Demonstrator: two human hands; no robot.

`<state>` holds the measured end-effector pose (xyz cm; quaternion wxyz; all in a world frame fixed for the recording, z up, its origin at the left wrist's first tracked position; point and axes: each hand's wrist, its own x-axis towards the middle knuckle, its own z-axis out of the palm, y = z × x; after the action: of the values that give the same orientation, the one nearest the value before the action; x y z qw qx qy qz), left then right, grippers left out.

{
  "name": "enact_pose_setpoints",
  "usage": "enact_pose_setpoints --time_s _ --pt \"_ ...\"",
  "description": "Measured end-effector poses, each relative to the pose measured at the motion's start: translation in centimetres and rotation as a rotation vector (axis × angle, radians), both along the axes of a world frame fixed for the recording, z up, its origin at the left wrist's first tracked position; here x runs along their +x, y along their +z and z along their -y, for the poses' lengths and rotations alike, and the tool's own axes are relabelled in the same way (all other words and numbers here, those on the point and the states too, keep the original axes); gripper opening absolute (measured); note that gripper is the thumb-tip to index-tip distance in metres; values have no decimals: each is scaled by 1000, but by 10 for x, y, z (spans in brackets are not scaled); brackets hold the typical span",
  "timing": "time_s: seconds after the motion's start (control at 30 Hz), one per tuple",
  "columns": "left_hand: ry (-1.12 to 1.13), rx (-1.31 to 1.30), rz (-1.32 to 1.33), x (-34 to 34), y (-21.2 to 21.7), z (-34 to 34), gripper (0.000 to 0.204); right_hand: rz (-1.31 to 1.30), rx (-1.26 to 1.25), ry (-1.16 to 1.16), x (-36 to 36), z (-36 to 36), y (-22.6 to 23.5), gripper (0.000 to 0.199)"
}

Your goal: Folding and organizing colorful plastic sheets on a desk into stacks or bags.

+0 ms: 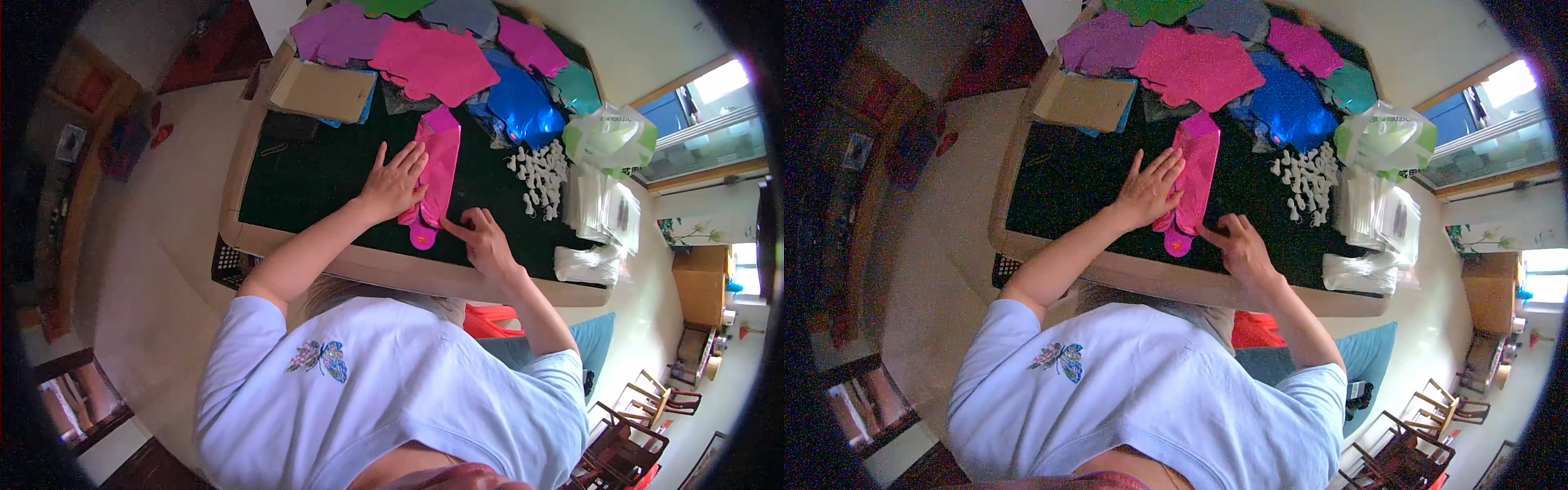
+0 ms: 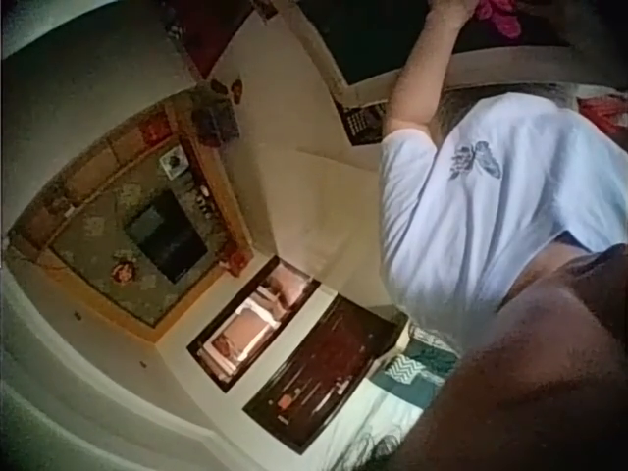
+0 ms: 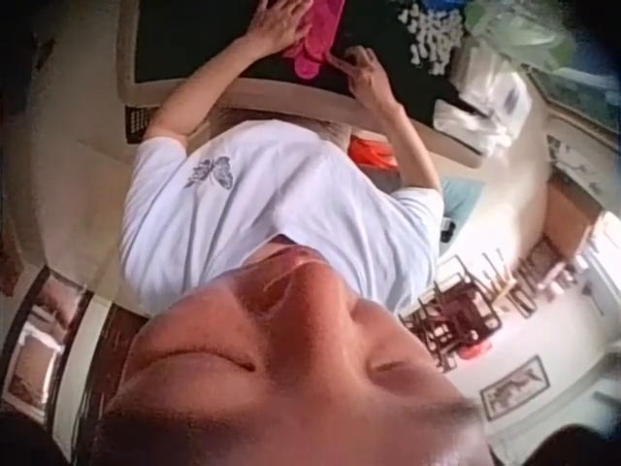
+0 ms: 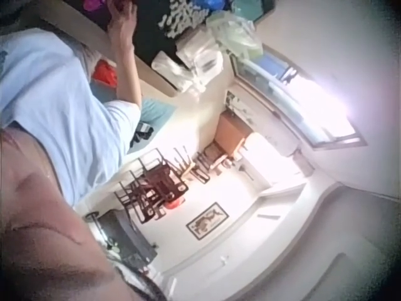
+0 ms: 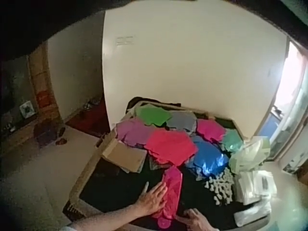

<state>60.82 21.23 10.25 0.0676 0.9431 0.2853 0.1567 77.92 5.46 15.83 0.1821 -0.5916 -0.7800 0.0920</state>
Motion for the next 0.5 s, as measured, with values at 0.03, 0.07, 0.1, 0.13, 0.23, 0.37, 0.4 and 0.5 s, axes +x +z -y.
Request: enact_pose_setpoints --time_s 0.03,0.07,0.1,0.13,0.23,0.37,0.4,0.5 --pt "-1 -5 0 0 0 1 58 6 -3 14 -1 3 1 61" --pt "-1 -3 1 0 0 2 58 7 -2 13 -1 7 2 61" --pt "0 9 37 1 -1 3 56 -23 -46 22 -1 10 2 58" --pt "-1 21 74 1 -1 4 55 -53 -89 29 -1 14 2 56" --pt "4 10 60 1 1 7 56 -330 -119 -123 -7 19 -8 45" --pt "15 0 11 1 9 10 54 -1007 -447 -395 -6 9 -4 44" --pt "17 -1 3 1 10 11 53 -1144 -534 -370 -4 6 -1 47" --pt "19 0 -1 0 12 16 52 -1309 -598 -285 -7 5 0 50"
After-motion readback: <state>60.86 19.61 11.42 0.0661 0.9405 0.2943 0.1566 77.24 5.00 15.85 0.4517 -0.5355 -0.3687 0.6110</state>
